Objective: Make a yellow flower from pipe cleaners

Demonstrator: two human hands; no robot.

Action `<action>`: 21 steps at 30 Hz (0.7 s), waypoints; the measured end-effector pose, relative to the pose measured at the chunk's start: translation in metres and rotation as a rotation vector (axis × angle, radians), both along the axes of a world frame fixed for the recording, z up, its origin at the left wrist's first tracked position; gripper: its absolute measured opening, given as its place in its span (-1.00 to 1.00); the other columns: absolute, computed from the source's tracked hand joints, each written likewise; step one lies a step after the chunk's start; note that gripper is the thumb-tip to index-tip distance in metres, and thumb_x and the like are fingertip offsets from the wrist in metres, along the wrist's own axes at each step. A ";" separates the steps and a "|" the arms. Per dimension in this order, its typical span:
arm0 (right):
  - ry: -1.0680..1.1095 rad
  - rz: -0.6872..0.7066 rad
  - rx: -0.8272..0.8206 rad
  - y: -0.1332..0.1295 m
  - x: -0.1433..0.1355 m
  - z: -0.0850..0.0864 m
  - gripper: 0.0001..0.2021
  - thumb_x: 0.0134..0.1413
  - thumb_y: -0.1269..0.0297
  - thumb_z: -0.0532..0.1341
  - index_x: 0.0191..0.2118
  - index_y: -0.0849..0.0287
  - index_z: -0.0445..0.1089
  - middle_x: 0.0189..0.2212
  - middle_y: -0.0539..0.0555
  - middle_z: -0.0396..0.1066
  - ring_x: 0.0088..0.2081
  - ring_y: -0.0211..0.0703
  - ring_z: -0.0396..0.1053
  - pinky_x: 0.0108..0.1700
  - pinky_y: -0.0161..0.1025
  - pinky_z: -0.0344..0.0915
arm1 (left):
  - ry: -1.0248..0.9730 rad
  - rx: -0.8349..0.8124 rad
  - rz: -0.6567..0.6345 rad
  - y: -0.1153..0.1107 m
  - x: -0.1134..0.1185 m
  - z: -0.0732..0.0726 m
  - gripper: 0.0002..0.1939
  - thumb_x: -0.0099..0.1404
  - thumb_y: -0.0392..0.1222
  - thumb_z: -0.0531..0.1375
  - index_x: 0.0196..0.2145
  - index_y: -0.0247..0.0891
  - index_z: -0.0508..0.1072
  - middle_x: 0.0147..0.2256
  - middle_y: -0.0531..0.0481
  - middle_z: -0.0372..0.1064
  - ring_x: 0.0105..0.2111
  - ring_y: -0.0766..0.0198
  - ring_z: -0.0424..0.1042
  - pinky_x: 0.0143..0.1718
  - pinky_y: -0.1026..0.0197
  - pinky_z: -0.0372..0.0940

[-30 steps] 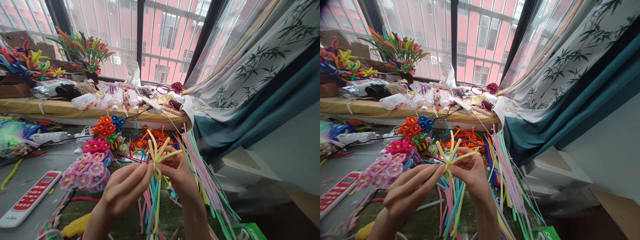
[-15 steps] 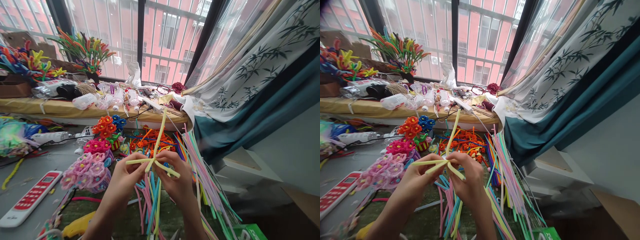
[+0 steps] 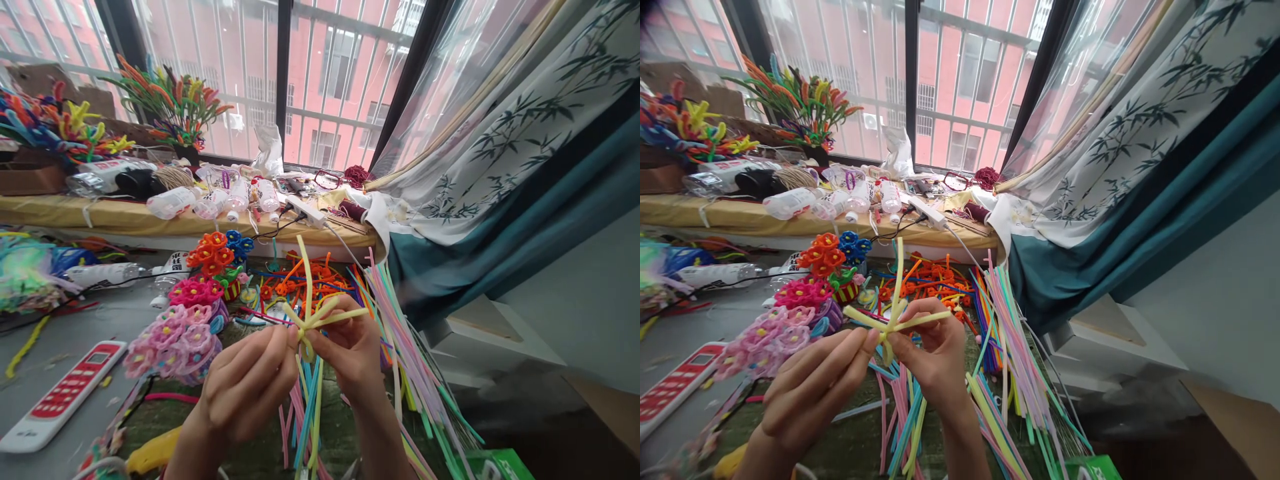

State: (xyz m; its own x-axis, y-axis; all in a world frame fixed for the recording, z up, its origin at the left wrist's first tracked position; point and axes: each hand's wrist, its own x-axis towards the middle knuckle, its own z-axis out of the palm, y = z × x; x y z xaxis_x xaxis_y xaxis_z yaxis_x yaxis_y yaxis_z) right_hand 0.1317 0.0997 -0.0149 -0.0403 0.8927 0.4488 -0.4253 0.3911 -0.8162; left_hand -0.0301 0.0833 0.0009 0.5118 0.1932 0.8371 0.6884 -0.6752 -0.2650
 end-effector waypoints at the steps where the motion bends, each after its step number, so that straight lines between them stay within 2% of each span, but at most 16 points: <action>1: -0.039 -0.056 0.032 -0.001 0.000 0.000 -0.80 0.05 0.48 0.38 -0.26 0.07 0.42 -0.43 -0.10 0.42 -0.42 -0.32 0.43 -0.34 -0.40 0.36 | -0.077 -0.056 -0.020 0.001 0.001 0.000 -0.79 0.41 -0.47 0.08 -0.21 -0.35 0.51 -0.31 -0.12 0.56 -0.27 0.24 0.54 -0.15 0.24 0.43; 3: -0.148 -0.199 0.115 -0.004 0.002 -0.001 -0.75 0.07 0.53 0.34 -0.20 0.03 0.43 -0.40 -0.09 0.46 -0.38 -0.29 0.47 -0.30 -0.39 0.37 | -0.327 -0.305 -0.058 0.004 0.004 -0.002 -0.86 0.38 -0.40 0.15 -0.24 -0.30 0.51 -0.33 -0.07 0.54 -0.33 0.27 0.52 -0.25 0.28 0.40; 6: -0.332 -0.359 0.266 -0.004 0.007 -0.002 -0.70 0.08 0.59 0.29 -0.16 0.01 0.42 -0.34 -0.05 0.50 -0.32 -0.22 0.49 -0.25 -0.33 0.39 | -0.681 -0.893 -0.165 0.009 0.012 -0.004 -0.87 0.34 -0.24 0.21 -0.37 -0.25 0.51 -0.48 0.07 0.43 -0.50 0.35 0.41 -0.48 0.36 0.29; 9: -0.455 -0.405 0.419 -0.002 0.010 -0.002 -0.69 0.07 0.61 0.25 -0.16 0.03 0.42 -0.35 -0.01 0.49 -0.31 -0.15 0.48 -0.24 -0.25 0.40 | -1.081 -1.385 -0.371 0.011 0.019 -0.004 -0.72 0.28 -0.08 0.24 -0.53 -0.25 0.46 -0.60 0.13 0.25 -0.58 0.40 0.24 -0.55 0.38 0.19; 11: -0.504 -0.394 0.471 -0.002 0.010 0.000 -0.68 0.06 0.63 0.23 -0.16 0.04 0.41 -0.35 0.02 0.49 -0.32 -0.12 0.47 -0.25 -0.21 0.40 | -1.305 -1.569 -0.470 0.011 0.023 -0.004 -0.71 0.17 -0.05 0.32 -0.58 -0.26 0.44 -0.59 0.12 0.24 -0.58 0.41 0.20 -0.54 0.38 0.18; 13: -0.539 -0.371 0.484 -0.003 0.010 0.002 -0.66 0.05 0.65 0.20 -0.16 0.05 0.41 -0.37 0.03 0.48 -0.35 -0.12 0.45 -0.29 -0.21 0.38 | -1.411 -1.670 -0.513 0.011 0.024 -0.004 -0.75 0.05 -0.06 0.38 -0.55 -0.26 0.47 -0.56 0.10 0.27 -0.55 0.39 0.21 -0.53 0.36 0.18; 17: -0.535 -0.348 0.480 -0.005 0.011 0.006 -0.70 0.06 0.63 0.20 -0.20 0.05 0.41 -0.43 0.00 0.45 -0.43 -0.15 0.40 -0.37 -0.23 0.34 | -1.386 -1.698 -0.530 0.012 0.025 -0.004 -0.75 0.00 -0.08 0.42 -0.52 -0.29 0.50 -0.57 0.12 0.24 -0.55 0.40 0.17 -0.54 0.37 0.11; 19: -0.490 -0.352 0.443 -0.005 0.011 0.005 -0.73 0.06 0.61 0.22 -0.23 0.05 0.43 -0.44 0.00 0.46 -0.43 -0.15 0.41 -0.37 -0.23 0.34 | -1.314 -1.625 -0.500 0.009 0.028 -0.003 -0.77 0.05 -0.09 0.41 -0.49 -0.30 0.51 -0.57 0.13 0.24 -0.55 0.42 0.15 -0.54 0.39 0.09; 21: -0.413 -0.355 0.360 -0.005 0.011 0.004 -0.78 0.07 0.58 0.23 -0.27 0.07 0.44 -0.44 0.01 0.46 -0.42 -0.15 0.42 -0.35 -0.22 0.34 | -1.227 -1.475 -0.437 0.006 0.032 -0.003 -0.83 0.15 -0.13 0.36 -0.43 -0.29 0.51 -0.53 0.11 0.31 -0.52 0.40 0.23 -0.51 0.39 0.14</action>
